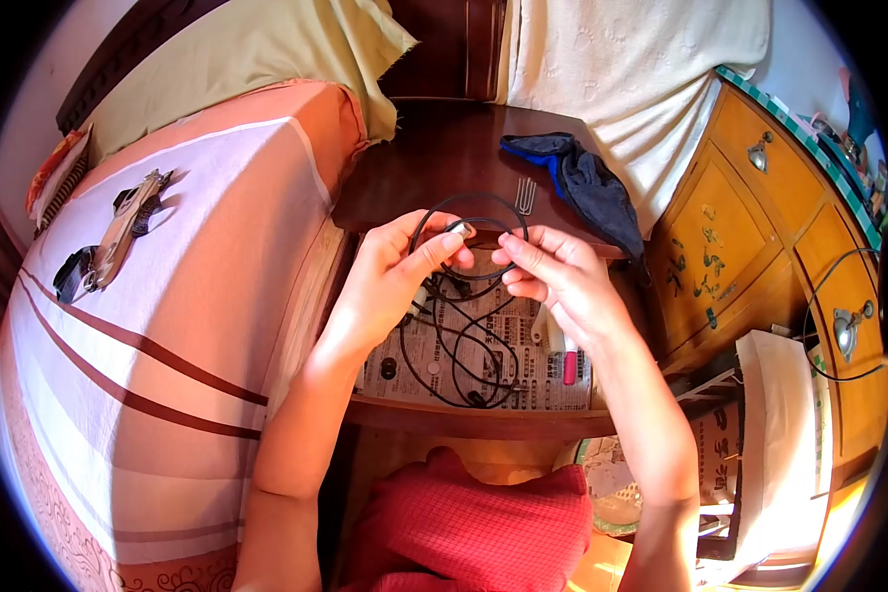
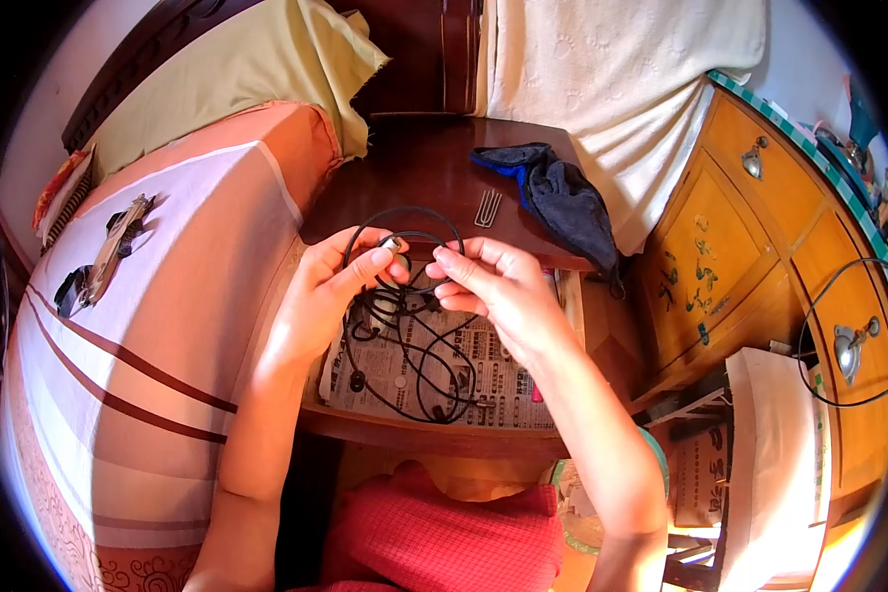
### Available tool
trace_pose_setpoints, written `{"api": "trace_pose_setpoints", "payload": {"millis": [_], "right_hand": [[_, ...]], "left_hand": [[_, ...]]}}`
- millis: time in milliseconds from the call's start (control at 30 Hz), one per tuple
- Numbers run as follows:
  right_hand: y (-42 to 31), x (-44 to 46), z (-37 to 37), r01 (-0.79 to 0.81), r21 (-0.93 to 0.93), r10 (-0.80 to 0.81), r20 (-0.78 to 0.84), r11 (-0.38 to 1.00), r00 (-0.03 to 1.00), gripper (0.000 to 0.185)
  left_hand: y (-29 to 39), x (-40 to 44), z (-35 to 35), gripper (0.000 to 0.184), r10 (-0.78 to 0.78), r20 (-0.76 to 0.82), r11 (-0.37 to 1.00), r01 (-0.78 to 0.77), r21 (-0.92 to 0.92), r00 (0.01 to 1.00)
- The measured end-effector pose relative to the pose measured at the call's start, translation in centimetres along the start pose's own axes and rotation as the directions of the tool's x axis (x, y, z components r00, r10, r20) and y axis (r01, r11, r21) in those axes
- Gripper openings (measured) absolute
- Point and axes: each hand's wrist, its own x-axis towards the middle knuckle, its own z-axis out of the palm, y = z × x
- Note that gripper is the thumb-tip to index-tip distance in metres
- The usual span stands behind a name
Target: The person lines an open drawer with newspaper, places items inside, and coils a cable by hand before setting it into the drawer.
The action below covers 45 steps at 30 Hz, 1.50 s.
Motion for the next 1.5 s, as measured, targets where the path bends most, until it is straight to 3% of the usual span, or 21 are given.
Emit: {"api": "trace_pose_setpoints", "payload": {"millis": [33,100,133,167,233,267,400,500,533,567,633,700,767,867,1033,1100,1300,1367,1400,1433,1500], "right_hand": [[0.8,0.2,-0.2,-0.025,0.033,0.024,0.006,0.999,1.000,0.024],[2.2,0.3,-0.2,0.177,-0.356,-0.200,-0.027,0.918,0.979,0.041],[0.8,-0.9,1.2,0.261,-0.805,-0.446,-0.006,0.534,0.895,0.060],[0.1,-1.2,1.6,0.259,-0.804,-0.445,-0.008,0.535,0.895,0.060],[-0.8,-1.2,2.0,0.357,-0.916,-0.509,0.398,-0.182,0.763,0.065],[0.1,-0.3,1.8,0.413,-0.868,-0.566,0.493,-0.274,0.660,0.058],[-0.3,-0.5,2.9,0.294,-0.768,-0.411,0.575,-0.569,0.708,0.041],[0.8,-0.4,2.8,0.296,-0.791,-0.331,0.519,-0.535,0.788,0.025],[1.2,0.0,2.4,0.358,-0.858,-0.396,0.493,-0.368,0.775,0.011],[1.0,0.0,2.0,0.357,-0.859,-0.396,0.492,-0.367,0.776,0.011],[0.2,0.0,1.2,0.306,-0.952,-0.297,0.299,-0.026,0.907,0.017],[0.3,0.1,0.5,0.341,-0.938,-0.356,0.337,-0.053,0.872,0.023],[0.4,0.2,0.2,0.368,-0.920,-0.275,0.322,0.137,0.906,0.023],[0.2,0.0,0.7,0.365,-0.931,-0.329,0.343,0.006,0.880,0.021],[1.0,0.6,1.1,0.365,-0.910,-0.509,0.412,-0.195,0.756,0.012],[0.5,0.6,1.4,0.369,-0.794,-0.503,0.596,-0.482,0.626,0.009],[-0.1,0.8,1.2,0.389,-0.804,-0.458,0.582,-0.450,0.672,0.009],[-0.4,0.7,1.1,0.376,-0.912,-0.568,0.399,-0.164,0.719,0.013],[-0.1,1.0,0.8,0.419,-0.908,-0.607,0.328,0.009,0.724,0.018],[0.1,1.1,0.7,0.418,-0.908,-0.607,0.327,0.009,0.724,0.018],[0.6,0.8,1.2,0.341,-0.700,-0.483,-0.006,0.628,0.876,0.020]], "left_hand": [[-0.1,0.0,0.0,0.018,0.001,-0.001,1.000,-0.001,0.000,1.000],[-0.3,0.1,-0.2,0.019,-0.073,-0.007,0.994,0.073,0.077,0.997],[0.3,0.1,0.0,0.017,-0.078,0.001,0.949,0.074,0.305,0.997],[0.3,0.0,0.2,0.017,-0.080,0.002,0.949,0.076,0.305,0.997],[0.2,-0.2,0.9,0.016,-0.002,0.034,0.886,-0.014,0.464,0.999],[0.8,-0.3,1.1,0.023,-0.021,0.069,0.873,-0.015,0.487,0.997],[0.7,-0.3,1.3,0.045,-0.045,0.098,0.815,-0.020,0.580,0.994],[0.4,-0.3,0.9,0.039,0.037,0.100,0.826,-0.086,0.557,0.994],[0.6,-0.3,0.8,0.039,0.036,0.102,0.826,-0.087,0.557,0.994],[1.1,-0.5,0.6,0.034,-0.049,0.121,0.859,-0.020,0.512,0.991],[0.8,-0.5,-0.1,0.029,-0.130,0.143,0.883,0.049,0.467,0.981],[-0.8,-0.3,-1.2,0.020,-0.242,0.230,0.965,0.211,0.153,0.942],[-1.3,-0.4,-1.7,0.017,-0.263,0.265,0.962,0.229,0.150,0.928],[-1.8,-0.8,-0.2,0.023,-0.296,0.185,0.932,0.326,-0.158,0.937],[-2.1,-0.9,1.3,0.023,-0.023,0.018,0.933,0.015,0.358,1.000],[-1.6,-1.1,1.8,0.019,0.120,0.042,0.754,-0.118,0.647,0.992],[-0.4,-0.6,1.4,0.020,-0.022,0.075,0.897,-0.014,0.441,0.997],[-1.2,-0.3,0.9,0.022,-0.123,0.062,0.988,0.128,-0.088,0.990],[-1.4,-0.3,0.7,0.025,-0.126,0.064,0.980,0.134,-0.147,0.990],[-1.7,-0.3,0.9,0.025,-0.126,0.064,0.980,0.134,-0.148,0.990],[-2.1,-0.5,1.6,0.027,-0.209,-0.022,0.842,0.168,-0.513,0.978]]}}
